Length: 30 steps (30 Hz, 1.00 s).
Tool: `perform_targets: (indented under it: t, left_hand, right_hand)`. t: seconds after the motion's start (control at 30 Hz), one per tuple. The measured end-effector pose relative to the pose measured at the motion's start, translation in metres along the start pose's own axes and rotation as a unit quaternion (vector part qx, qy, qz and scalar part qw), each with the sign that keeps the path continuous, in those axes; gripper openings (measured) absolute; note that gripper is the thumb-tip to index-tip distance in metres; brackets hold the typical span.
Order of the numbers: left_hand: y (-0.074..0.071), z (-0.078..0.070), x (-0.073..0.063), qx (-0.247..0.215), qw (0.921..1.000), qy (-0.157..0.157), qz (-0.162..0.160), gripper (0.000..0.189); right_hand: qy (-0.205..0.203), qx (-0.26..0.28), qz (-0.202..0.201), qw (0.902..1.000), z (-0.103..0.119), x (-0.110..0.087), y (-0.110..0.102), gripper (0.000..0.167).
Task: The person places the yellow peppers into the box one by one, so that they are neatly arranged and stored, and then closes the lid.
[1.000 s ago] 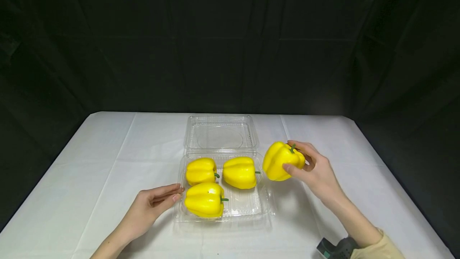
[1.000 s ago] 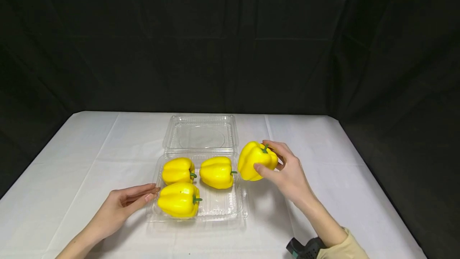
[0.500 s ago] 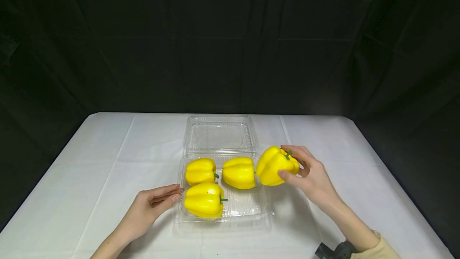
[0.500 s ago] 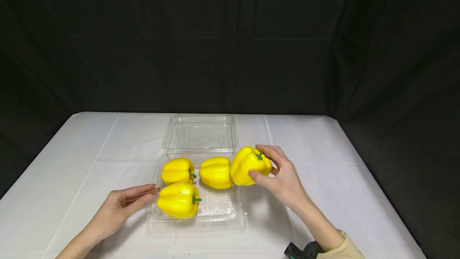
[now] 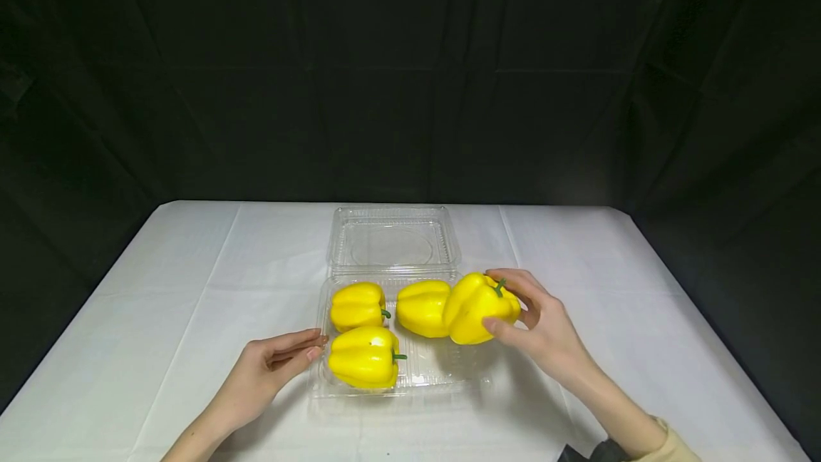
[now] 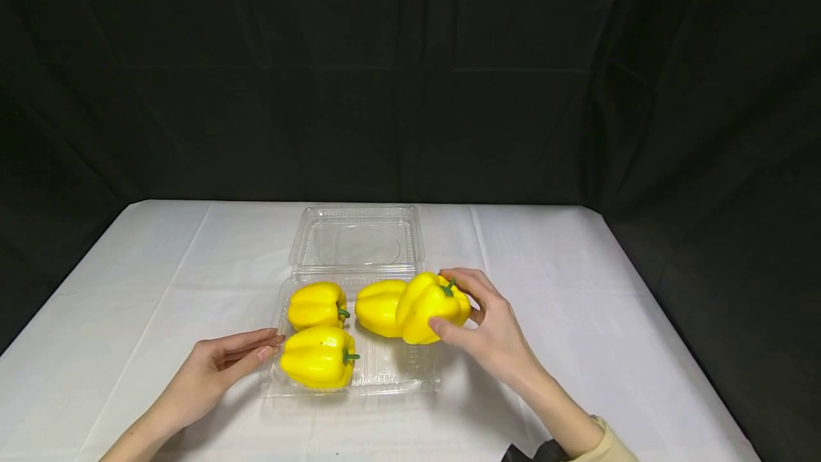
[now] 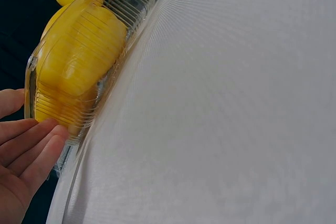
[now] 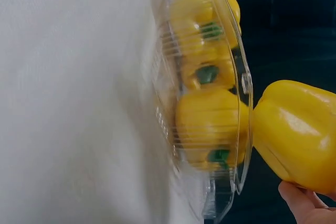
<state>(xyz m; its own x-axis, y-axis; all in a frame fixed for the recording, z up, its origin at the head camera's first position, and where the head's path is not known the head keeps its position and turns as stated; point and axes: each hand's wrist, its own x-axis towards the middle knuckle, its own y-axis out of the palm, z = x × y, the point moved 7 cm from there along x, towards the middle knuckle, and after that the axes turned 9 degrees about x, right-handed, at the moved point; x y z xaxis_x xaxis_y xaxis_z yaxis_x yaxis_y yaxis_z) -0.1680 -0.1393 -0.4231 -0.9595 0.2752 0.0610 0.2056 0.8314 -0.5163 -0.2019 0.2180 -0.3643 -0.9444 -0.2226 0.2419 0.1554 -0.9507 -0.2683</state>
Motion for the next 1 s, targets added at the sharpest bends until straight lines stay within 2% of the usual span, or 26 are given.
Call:
perform_targets:
  t: [0.27, 0.57, 0.8, 1.0]
  left_hand:
    - [0.000, 0.000, 0.000, 0.001, 1.0000, -0.008, -0.004, 0.043]
    - [0.000, 0.000, 0.000, 0.005, 1.0000, -0.001, -0.004, 0.043]
    - [0.000, 0.005, 0.002, 0.009, 0.9996, -0.026, -0.007, 0.044]
    - [0.000, 0.005, 0.002, 0.008, 0.9997, -0.024, -0.006, 0.046]
  right_hand:
    - [-0.017, 0.025, 0.012, 0.9995, 0.003, -0.004, 0.009, 0.050]
    - [-0.046, 0.053, 0.031, 0.9970, 0.007, -0.008, 0.020, 0.054]
    - [-0.060, 0.068, 0.047, 0.9947, 0.007, -0.011, 0.030, 0.056]
    - [-0.062, 0.070, 0.052, 0.9943, 0.006, -0.013, 0.036, 0.058]
